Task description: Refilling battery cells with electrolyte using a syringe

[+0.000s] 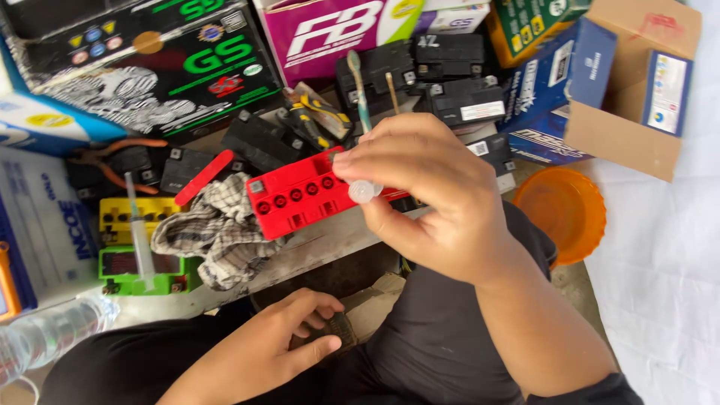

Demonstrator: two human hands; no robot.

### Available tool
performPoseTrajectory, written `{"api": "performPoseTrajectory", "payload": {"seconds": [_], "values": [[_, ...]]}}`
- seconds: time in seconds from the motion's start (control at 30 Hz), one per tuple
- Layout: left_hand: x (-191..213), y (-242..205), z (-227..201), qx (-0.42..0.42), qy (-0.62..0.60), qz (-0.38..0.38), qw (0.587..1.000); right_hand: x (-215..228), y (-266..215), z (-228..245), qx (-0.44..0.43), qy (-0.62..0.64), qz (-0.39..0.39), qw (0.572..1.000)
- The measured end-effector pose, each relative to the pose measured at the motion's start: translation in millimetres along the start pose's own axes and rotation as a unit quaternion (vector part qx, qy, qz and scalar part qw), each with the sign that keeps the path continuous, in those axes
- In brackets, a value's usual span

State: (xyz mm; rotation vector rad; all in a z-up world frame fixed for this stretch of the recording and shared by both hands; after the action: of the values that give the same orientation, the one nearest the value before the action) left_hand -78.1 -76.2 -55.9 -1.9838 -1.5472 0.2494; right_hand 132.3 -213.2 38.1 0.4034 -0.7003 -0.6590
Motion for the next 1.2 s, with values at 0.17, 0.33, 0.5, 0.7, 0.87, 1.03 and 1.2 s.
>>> {"api": "performPoseTrajectory", "payload": {"seconds": [0.17,0.33,0.5,0.7,0.87,1.03,1.2], "values": [[-27,23,-53,-0.037,-0.094,0.059,0.993,27,-28,5,0.007,-0.067,-0.101,0.993],[-68,69,-91,-0.082,-0.023,0.114,0.99,55,-96,-10,-0.05,-0.124,-0.227,0.965],[-87,86,-91,-0.095,-0.09,0.155,0.979,76,-184,-42,-0.13,-0.169,-0.337,0.917],[-110,92,-95,-0.057,-0.21,0.211,0.953,85,-270,-84,-0.235,-0.115,-0.403,0.877],[-126,104,-90,-0.077,-0.225,0.2,0.95,93,-293,-99,-0.27,-0.138,-0.418,0.857],[-136,117,-79,-0.089,-0.33,0.177,0.923,101,-294,-104,-0.274,-0.168,-0.424,0.846],[-142,121,-62,-0.123,-0.324,0.122,0.93,101,-302,-111,-0.274,-0.162,-0.43,0.845]]}}
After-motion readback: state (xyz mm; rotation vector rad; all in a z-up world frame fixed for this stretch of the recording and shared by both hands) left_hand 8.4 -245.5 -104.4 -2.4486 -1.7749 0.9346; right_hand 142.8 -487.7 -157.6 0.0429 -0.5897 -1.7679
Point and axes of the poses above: each hand's wrist, its own y-axis towards the middle knuckle, its own x-axis out of the back of the hand, z = x × y, the point moved 1 cm from there along y, towards the middle knuckle, and after that the axes turned 4 degrees about y, right-handed, at the moved point
